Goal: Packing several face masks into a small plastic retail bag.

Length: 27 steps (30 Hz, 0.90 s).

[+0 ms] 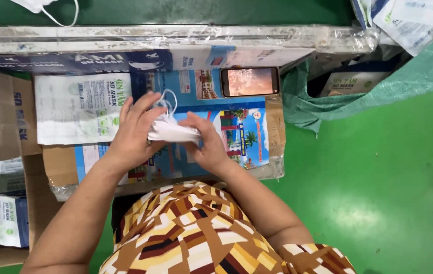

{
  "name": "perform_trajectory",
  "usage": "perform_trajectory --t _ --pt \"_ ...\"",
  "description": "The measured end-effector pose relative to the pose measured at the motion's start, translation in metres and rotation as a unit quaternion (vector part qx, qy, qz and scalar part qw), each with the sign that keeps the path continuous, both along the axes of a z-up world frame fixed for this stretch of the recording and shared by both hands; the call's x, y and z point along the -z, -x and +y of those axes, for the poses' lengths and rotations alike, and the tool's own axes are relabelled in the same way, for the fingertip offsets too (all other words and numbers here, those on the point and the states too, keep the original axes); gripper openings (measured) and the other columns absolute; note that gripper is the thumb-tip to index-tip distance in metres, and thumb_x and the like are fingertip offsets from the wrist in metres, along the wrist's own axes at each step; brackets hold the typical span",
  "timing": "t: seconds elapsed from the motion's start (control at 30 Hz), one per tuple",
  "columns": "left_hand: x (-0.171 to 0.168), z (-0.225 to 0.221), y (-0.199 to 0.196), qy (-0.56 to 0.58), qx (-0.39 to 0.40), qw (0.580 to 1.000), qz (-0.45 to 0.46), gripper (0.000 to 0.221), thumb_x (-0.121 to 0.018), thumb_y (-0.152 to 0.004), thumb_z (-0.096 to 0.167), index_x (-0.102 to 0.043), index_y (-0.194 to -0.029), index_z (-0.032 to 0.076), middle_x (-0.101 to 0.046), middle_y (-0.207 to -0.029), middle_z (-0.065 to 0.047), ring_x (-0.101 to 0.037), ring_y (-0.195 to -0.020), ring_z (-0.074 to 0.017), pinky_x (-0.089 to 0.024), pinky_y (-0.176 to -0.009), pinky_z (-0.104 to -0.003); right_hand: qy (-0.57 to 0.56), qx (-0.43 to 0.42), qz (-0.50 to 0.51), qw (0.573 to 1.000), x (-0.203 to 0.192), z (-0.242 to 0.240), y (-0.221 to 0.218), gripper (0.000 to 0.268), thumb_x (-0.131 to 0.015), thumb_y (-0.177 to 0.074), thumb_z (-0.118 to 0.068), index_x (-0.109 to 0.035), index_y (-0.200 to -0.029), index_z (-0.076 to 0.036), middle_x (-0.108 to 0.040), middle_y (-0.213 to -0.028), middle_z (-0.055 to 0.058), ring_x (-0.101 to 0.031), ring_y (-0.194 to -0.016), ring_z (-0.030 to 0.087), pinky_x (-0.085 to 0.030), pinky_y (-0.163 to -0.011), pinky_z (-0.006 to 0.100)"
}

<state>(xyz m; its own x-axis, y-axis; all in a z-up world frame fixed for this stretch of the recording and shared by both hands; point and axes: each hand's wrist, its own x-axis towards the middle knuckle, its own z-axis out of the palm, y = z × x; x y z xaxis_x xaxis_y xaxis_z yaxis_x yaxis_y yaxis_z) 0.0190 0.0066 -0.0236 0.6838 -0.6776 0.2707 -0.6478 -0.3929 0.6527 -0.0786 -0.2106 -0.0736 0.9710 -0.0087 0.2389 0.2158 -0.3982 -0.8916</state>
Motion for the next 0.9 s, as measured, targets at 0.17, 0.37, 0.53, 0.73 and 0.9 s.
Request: perform_trajectory --t 0.17,0.37,0.53,0.73,0.9 --pt "0.000 -0.004 0.000 -0.071 0.005 0.997 -0.028 0.103 -0.087 -0.065 0.022 -0.034 -0.152 0.010 -0.036 -0.157 -0.024 -0.025 -0.147 -0.0478 -0.013 -0.115 -0.067 -0.008 -0.012 0.000 1.000 0.015 0.009 -0.007 0.091 -0.086 -0.082 -0.010 -0.033 -0.156 -0.009 -0.061 -0.139 0.015 -0.059 -0.131 0.033 -0.047 -0.113 0.040" --pt "0.005 -0.005 -0.005 -0.154 -0.011 0.988 -0.022 0.094 -0.084 -0.077 0.013 -0.037 -0.159 0.015 -0.051 -0.145 0.002 -0.032 -0.154 -0.0329 -0.010 -0.124 -0.066 -0.016 -0.018 0.010 1.000 0.019 0.021 -0.001 0.075 -0.087 -0.084 -0.014 -0.047 -0.147 -0.010 -0.063 -0.137 0.014 -0.063 -0.129 0.030 -0.050 -0.109 0.038" --pt "0.001 -0.020 0.007 -0.112 0.030 0.993 0.026 0.097 -0.083 -0.065 0.013 -0.039 -0.151 0.012 -0.046 -0.143 -0.020 -0.033 -0.144 -0.0444 -0.015 -0.119 -0.066 -0.069 -0.043 0.080 0.993 0.036 0.017 -0.010 0.050 -0.086 -0.083 -0.012 -0.063 -0.128 -0.009 -0.070 -0.119 0.010 -0.069 -0.111 0.022 -0.056 -0.097 0.034" --pt "0.026 0.010 -0.002 0.041 -0.046 0.993 0.102 0.057 -0.071 -0.093 0.015 -0.054 -0.147 0.011 -0.053 -0.142 -0.019 -0.051 -0.134 -0.0400 -0.044 -0.112 -0.046 -0.024 -0.094 0.237 0.967 -0.040 -0.037 -0.011 0.030 -0.076 -0.089 -0.016 -0.076 -0.119 -0.012 -0.079 -0.103 0.009 -0.070 -0.090 0.016 -0.057 -0.081 0.031" --pt "0.036 0.019 -0.017 -0.057 -0.269 0.959 0.074 0.032 -0.064 -0.103 0.021 -0.069 -0.132 0.010 -0.064 -0.125 -0.012 -0.063 -0.112 -0.0344 -0.054 -0.095 -0.044 -0.296 -0.223 0.181 0.911 -0.046 -0.089 0.012 0.030 -0.067 -0.098 -0.023 -0.074 -0.125 -0.011 -0.073 -0.121 0.012 -0.071 -0.111 0.020 -0.056 -0.095 0.037"
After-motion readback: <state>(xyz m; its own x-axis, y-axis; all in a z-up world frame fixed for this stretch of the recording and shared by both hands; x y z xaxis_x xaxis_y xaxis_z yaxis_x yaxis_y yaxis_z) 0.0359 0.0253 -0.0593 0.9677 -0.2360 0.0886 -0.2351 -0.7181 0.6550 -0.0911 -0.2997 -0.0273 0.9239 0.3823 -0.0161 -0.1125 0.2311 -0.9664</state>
